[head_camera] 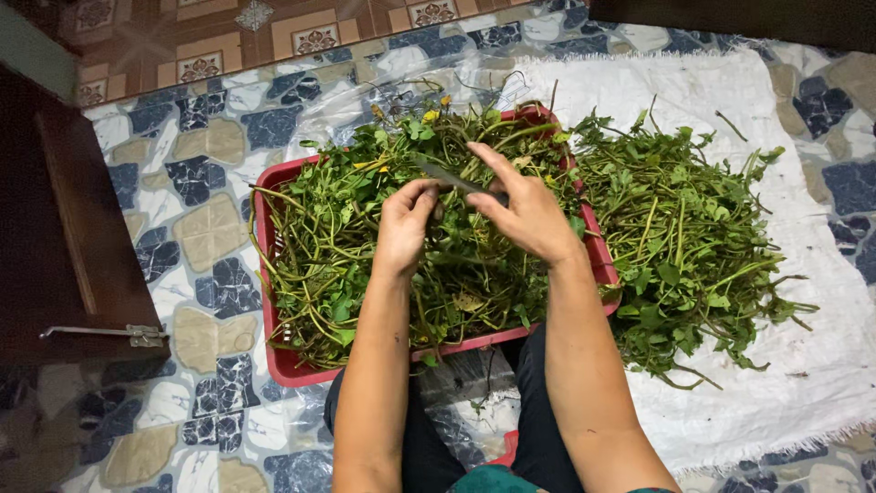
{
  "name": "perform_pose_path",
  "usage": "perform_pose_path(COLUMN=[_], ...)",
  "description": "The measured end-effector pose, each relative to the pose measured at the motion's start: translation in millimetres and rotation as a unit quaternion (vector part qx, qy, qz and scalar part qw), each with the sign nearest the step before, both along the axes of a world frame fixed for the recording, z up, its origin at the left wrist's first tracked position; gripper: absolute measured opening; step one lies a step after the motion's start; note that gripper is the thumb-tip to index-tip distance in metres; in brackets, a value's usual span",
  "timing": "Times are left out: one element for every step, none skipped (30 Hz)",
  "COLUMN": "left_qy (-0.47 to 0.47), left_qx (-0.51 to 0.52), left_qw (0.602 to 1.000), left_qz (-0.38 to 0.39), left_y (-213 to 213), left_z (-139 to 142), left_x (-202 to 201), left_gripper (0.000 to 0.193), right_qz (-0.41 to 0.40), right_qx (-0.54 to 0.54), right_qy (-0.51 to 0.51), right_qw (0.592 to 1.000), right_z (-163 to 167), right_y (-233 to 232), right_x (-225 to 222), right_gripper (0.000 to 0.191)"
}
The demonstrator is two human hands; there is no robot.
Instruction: The person sits on the floor and uses a knife to trim green leafy vegetables from a red basket. They cut stems and leaves, placing the trimmed pieces onto a white cloth beside the basket.
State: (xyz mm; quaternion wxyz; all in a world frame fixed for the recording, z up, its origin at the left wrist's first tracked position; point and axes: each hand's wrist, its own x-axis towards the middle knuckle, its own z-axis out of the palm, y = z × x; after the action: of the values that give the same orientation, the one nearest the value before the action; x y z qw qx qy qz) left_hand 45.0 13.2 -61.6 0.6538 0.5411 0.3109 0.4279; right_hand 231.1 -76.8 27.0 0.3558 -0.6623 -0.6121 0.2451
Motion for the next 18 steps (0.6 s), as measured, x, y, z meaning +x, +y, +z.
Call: perform_pose_path(left_qy=[-0.020,-0.041,-0.061,-0.053,-0.044,-0.036,-0.013,0.010,0.032,0.050,0.068,0.085,0.086,0.089,0.091,0.064,0.036,0.009], left_qx=[-0.010,-0.021,-0.031,-0.039,-0.046,-0.054,-0.045,-0.036,-0.025,-0.023,-0.020,-0.018,-0.010,-0.001,0.008,-0.009,-0.028,-0.047], left_qw=[1.000,0.999,0.998,0.998,0.998,0.998,0.999,0.999,0.999,0.998,0.996,0.993,0.994,0.994,0.995,0.997,0.999,0.999], left_qz=[-0.004,-0.008,-0.011,-0.016,-0.021,-0.027,-0.025,-0.024,-0.022,-0.041,-0.061,-0.080,-0.069,-0.056,-0.044,-0.031,-0.020,-0.010], left_y=[0,0,0,-2,-3,-6,-11,-16,-22,-27,-33,-36,-38,-38,-38,-34,-29,-25], left_z=[0,0,1,2,3,5,6,7,7,8,7,7,6,5,3,2,0,-4], left_x=[0,1,2,4,6,9,13,18,23,29,34,37,38,38,38,37,36,35], left_gripper=[0.022,0.020,0.019,0.020,0.021,0.022,0.021,0.020,0.020,0.020,0.021,0.021,0.021,0.021,0.021,0.021,0.021,0.021], right_qz=[0.009,0.015,0.021,0.027,0.000,-0.028,-0.057,-0.071,-0.084,-0.097,-0.166,-0.233,-0.312,-0.387,-0.419,-0.450,-0.387,-0.322], right_qx=[-0.008,0.012,0.032,0.053,0.034,0.014,-0.006,0.015,0.035,0.056,0.057,0.057,0.044,0.030,0.006,-0.017,0.022,0.059], right_qy=[-0.022,-0.018,-0.015,-0.011,-0.022,-0.032,-0.043,-0.062,-0.081,-0.100,-0.111,-0.122,-0.079,-0.034,0.003,0.039,0.076,0.112], right_qw=[1.000,1.000,0.999,0.998,0.999,0.999,0.997,0.995,0.992,0.989,0.978,0.963,0.946,0.921,0.908,0.892,0.919,0.938], right_z=[-2,-4,-7,-11,-15,-19,-23,-27,-29,-31,-30,-28,-23,-19,-16,-11,-11,-11], right_y=[1,2,2,2,3,4,4,6,8,10,14,18,18,17,14,7,2,-4], right_x=[1,2,4,6,7,8,9,10,11,13,18,26,42,52,63,74,75,75], right_gripper=[0.070,0.064,0.058,0.052,0.050,0.049,0.047,0.045,0.043,0.041,0.036,0.031,0.040,0.050,0.064,0.082,0.080,0.078])
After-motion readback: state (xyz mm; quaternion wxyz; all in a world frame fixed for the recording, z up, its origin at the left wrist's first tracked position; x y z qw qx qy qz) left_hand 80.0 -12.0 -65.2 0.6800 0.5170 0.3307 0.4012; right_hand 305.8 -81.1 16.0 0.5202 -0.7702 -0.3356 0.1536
